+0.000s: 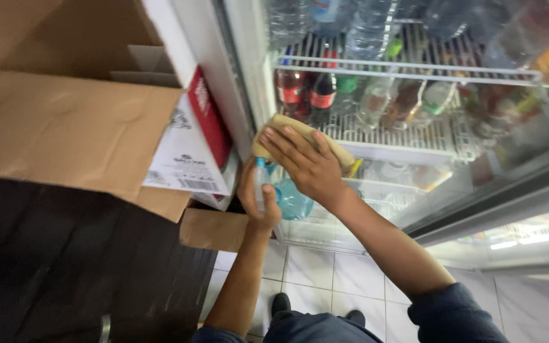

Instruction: The person cleans the glass door and frame of a beverage refrigerator using a spray bottle and a cloth, wiping the exterior surfaces and the edges of the open door.

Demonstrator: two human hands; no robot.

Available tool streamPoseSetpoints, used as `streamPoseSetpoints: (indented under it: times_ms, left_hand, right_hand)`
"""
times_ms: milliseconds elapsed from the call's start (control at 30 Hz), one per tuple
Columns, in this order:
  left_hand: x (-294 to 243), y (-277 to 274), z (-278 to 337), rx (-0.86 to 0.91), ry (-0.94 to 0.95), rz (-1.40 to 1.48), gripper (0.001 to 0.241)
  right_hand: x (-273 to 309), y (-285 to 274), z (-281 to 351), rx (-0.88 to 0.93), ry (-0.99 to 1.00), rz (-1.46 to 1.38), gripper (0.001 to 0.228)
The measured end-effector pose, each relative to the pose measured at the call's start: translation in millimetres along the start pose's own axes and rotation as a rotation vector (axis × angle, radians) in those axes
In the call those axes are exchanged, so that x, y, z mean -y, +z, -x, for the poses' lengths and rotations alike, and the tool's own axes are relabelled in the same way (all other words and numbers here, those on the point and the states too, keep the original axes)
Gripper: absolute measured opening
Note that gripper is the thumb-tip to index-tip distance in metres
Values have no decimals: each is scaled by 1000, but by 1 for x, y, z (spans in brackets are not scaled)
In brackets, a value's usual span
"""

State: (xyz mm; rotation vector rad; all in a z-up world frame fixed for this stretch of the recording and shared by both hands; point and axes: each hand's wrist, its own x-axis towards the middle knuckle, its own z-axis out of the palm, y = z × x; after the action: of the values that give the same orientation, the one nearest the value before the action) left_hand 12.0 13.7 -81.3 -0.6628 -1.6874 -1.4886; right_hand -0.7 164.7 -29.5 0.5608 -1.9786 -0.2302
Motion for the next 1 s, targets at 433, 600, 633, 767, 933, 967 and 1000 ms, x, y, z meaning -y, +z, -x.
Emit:
streamPoseSetpoints:
  times_ms: [433,600,633,767,933,967,1000]
  left_hand:
    - [-65,113,-1,390,172,185,59]
    - [-82,134,-9,393,176,163,61]
    - [-83,137,-9,387,169,152,62]
    - [-80,134,-6,410,131,193,64]
    - [-62,120,4,326,56,211,72]
    - [-55,118,2,303,51,217,74]
    - [-50,114,2,286,37,227,76]
  right_hand:
    - [-135,-37,170,-100,291,-10,49]
    - [-175,-69,188,-251,531,57,54]
    - [-176,-71,183,-303,568,56,59]
    - [-147,-66,148,-467,891,-50,64]
    - [-102,-29,118,-470,790,-231,62]
    - [-95,-22,119,-345,682,-219,56]
    - [-88,-20,126,-211,580,-202,55]
